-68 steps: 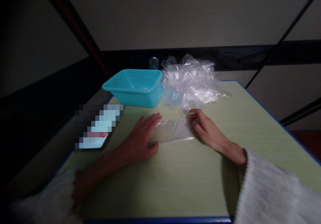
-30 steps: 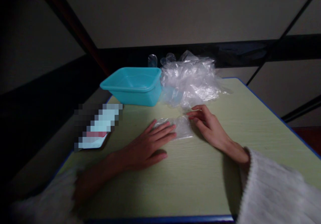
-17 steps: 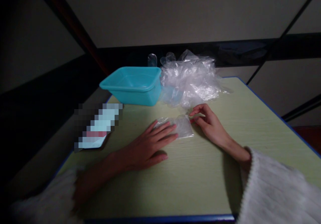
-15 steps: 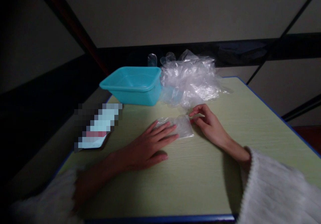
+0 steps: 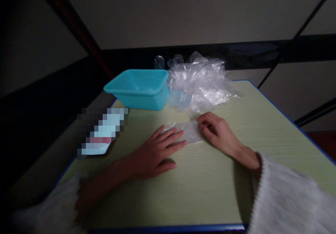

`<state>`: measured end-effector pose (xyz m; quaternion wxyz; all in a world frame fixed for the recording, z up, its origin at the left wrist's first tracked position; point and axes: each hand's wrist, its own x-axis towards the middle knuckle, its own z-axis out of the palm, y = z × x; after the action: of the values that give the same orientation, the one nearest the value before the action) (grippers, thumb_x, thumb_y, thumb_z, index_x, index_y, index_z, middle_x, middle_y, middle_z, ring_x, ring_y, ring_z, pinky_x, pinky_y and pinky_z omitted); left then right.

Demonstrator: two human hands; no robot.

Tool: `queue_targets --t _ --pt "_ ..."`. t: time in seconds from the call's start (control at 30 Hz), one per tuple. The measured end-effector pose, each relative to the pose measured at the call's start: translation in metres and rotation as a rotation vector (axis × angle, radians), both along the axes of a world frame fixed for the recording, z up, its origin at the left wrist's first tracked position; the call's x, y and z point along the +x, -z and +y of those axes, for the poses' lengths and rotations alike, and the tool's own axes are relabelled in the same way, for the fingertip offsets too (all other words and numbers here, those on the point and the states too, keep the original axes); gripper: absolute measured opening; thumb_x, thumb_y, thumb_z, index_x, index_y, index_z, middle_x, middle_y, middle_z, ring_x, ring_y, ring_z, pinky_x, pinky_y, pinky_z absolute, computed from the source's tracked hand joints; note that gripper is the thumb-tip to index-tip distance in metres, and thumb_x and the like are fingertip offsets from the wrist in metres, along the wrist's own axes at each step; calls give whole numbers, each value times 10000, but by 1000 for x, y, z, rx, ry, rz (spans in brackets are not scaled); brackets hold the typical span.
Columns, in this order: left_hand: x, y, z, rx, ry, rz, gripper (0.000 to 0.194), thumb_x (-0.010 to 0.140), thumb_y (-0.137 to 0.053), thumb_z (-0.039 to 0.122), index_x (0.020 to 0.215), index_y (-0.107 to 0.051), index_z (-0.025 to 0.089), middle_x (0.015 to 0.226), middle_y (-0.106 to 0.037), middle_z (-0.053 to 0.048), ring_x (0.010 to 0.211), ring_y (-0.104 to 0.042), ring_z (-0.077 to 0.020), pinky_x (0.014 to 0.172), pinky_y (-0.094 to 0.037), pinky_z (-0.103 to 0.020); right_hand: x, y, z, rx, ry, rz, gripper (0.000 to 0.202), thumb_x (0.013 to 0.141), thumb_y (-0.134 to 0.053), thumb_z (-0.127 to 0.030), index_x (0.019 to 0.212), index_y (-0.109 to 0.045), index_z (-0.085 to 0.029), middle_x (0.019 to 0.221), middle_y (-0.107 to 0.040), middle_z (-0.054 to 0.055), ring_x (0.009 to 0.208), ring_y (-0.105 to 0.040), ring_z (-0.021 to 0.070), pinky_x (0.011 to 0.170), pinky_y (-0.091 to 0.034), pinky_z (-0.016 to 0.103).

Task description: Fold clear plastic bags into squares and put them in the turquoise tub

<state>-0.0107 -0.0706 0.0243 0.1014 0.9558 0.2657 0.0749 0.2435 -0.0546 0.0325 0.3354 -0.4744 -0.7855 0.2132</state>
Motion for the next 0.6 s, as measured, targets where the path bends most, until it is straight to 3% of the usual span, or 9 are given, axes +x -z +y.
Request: queue_targets --t 0.1,0.23,0.6 --pt "-1 1 0 5 2 -11 577 886 -451 512 1390 -380 241 1503 -288 -93 1397 -196 -311 1119 -102 -550 5 -1 2 134 -162 -148 272 884 -492 -291 1110 -626 -220 1140 -647 94 1046 -601 276 891 -479 463" --pt "-1 1 0 19 11 -20 581 883 -452 516 1390 -380 242 1505 -284 -89 1396 -195 -312 1122 -94 -550 9 2 5 182 -273 -288 391 888 -527 -340 1262 -558 -231 1249 -613 92 1150 -558 290 957 -436 505" --pt "0 0 -1 32 -11 6 601 872 -479 503 1384 -382 204 1508 -268 -115 1391 -207 -307 1129 -96 -528 11 7 7 132 -274 -317 442 892 -528 -370 1295 -524 -187 1266 -594 133 1152 -560 296 966 -431 509"
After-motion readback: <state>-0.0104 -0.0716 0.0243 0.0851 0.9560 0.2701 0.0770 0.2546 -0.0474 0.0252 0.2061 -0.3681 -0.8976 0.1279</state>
